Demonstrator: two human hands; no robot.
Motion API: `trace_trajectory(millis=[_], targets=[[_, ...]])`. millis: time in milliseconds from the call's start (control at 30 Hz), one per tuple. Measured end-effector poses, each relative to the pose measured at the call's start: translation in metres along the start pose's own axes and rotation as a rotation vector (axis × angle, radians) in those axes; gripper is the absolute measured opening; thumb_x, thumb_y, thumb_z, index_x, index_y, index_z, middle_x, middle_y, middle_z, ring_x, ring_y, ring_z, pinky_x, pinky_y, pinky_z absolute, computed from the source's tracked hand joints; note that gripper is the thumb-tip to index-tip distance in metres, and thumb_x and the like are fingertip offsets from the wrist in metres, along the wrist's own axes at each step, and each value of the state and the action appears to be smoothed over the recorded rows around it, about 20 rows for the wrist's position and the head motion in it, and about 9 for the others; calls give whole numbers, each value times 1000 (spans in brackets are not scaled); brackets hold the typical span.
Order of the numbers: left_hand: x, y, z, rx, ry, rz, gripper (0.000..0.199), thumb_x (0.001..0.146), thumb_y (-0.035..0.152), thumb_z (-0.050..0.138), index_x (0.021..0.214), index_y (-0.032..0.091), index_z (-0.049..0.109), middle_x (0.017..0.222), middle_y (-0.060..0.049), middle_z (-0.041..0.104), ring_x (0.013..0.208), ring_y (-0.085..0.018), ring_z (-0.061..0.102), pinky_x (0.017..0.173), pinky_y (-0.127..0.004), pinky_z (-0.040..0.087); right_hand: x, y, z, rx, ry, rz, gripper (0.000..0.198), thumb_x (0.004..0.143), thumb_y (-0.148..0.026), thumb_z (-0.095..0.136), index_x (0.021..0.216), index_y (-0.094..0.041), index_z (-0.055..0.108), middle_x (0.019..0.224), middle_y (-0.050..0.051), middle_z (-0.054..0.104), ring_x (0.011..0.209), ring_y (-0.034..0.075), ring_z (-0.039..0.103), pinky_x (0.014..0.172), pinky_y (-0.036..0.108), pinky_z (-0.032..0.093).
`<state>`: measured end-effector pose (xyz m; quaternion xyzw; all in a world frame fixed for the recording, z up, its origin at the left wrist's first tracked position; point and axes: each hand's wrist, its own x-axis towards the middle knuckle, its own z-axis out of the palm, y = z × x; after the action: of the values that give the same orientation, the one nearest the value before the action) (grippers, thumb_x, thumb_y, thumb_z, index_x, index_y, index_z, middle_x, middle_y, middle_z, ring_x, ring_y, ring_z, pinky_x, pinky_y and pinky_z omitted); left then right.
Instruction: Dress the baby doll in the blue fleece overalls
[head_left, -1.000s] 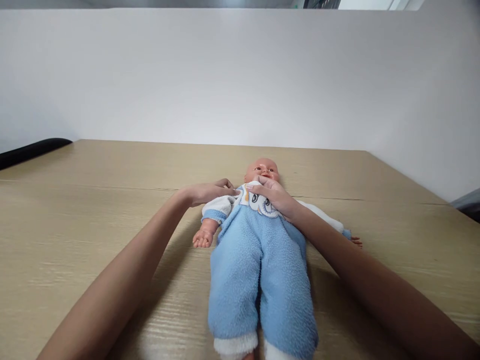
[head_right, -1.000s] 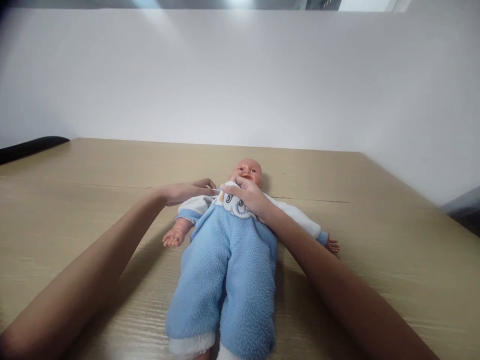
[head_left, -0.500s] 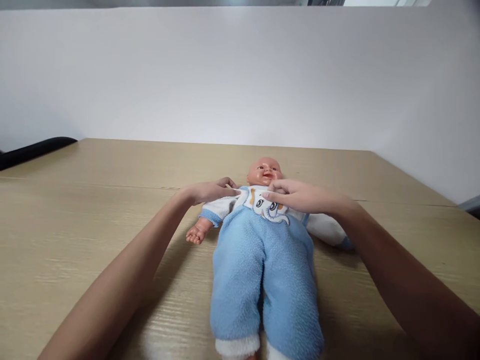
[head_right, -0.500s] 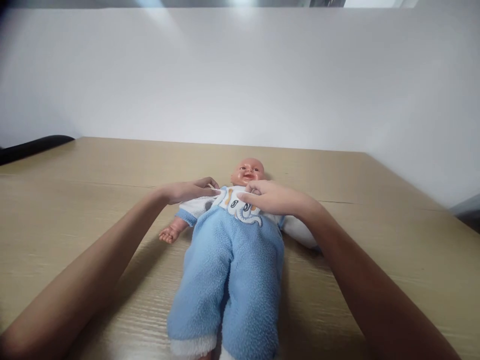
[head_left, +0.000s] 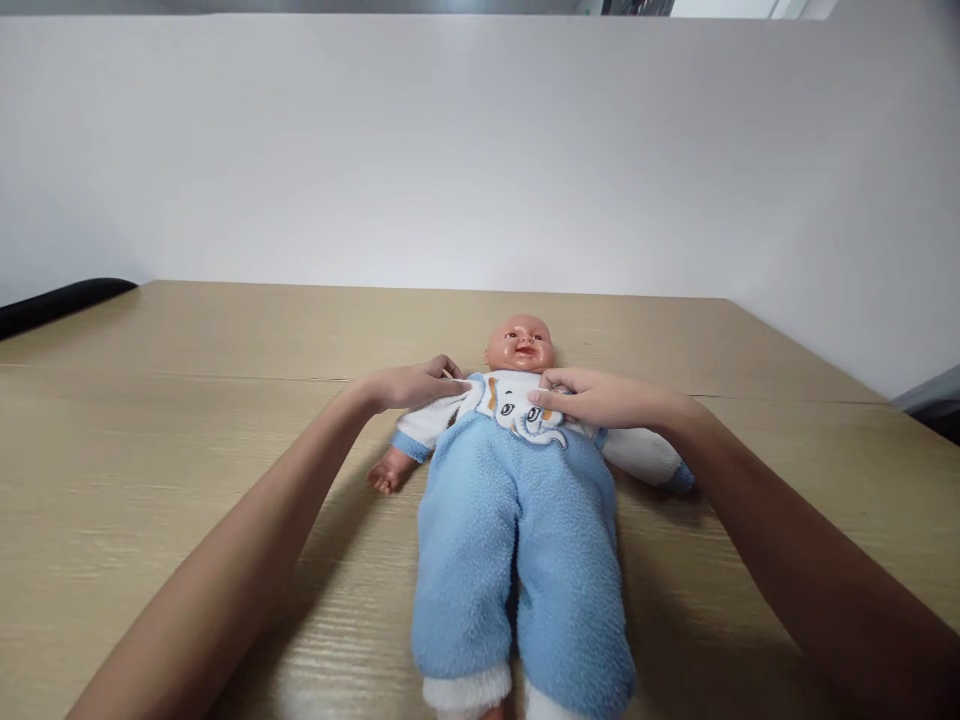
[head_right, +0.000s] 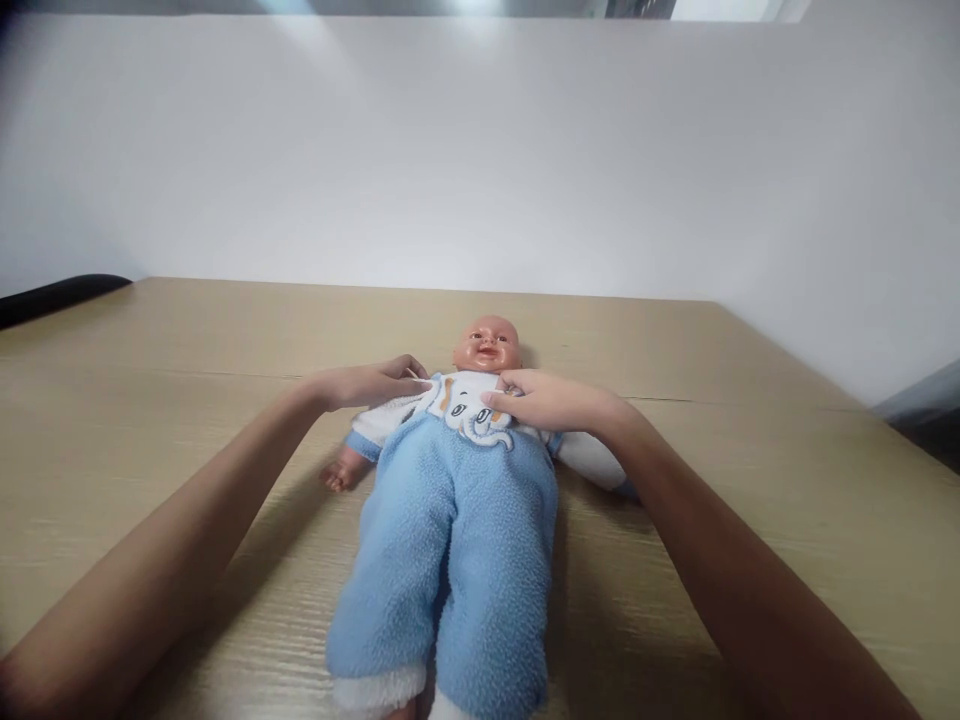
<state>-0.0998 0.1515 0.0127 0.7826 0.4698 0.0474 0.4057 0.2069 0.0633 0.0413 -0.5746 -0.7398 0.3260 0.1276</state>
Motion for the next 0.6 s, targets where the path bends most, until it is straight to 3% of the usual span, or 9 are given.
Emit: trace_trajectory(millis=[200,333,467,533,600], targets=[[3,-1,-1,69,5,13,76,93,83,59,137,20,55,136,-12,71,128,-33,63,95,-36,48,-30,15,25,1,279,-69,37,103,-62,64,119,-30,71,119,4,80,108,31,71,91,42,51],[0,2,0,86,32,12,66,97,74,61,137,23,54,142,-12,70,129,-33,65,102,-39,49,-62,53,35,-131,477,-131,44,103,-61,62,132,-29,68,134,10,75,124,37,67,106,51,50],[-18,35,12,257,281,100,38,106,47,53,131,20,54,146,-17,64,136,-35,59,112,-46,46,-94,104,39,-189,579,-59,48,100,-62,64,135,-30,66,137,12,73,131,41,64,112,58,49],[-26,61,26,287,386,227,28,107,40,48,126,21,56,141,-16,64,138,-35,55,115,-49,44,-108,124,40,-196,567,-37,54,97,-63,67,139,-29,63,141,14,72,133,42,64,114,60,50],[-28,87,44,286,398,377,25,109,41,49,121,22,58,136,-15,65,136,-34,56,115,-49,45,-119,136,42,-206,517,-36,63,94,-63,72,146,-30,59,145,15,69,135,43,63,115,61,50]])
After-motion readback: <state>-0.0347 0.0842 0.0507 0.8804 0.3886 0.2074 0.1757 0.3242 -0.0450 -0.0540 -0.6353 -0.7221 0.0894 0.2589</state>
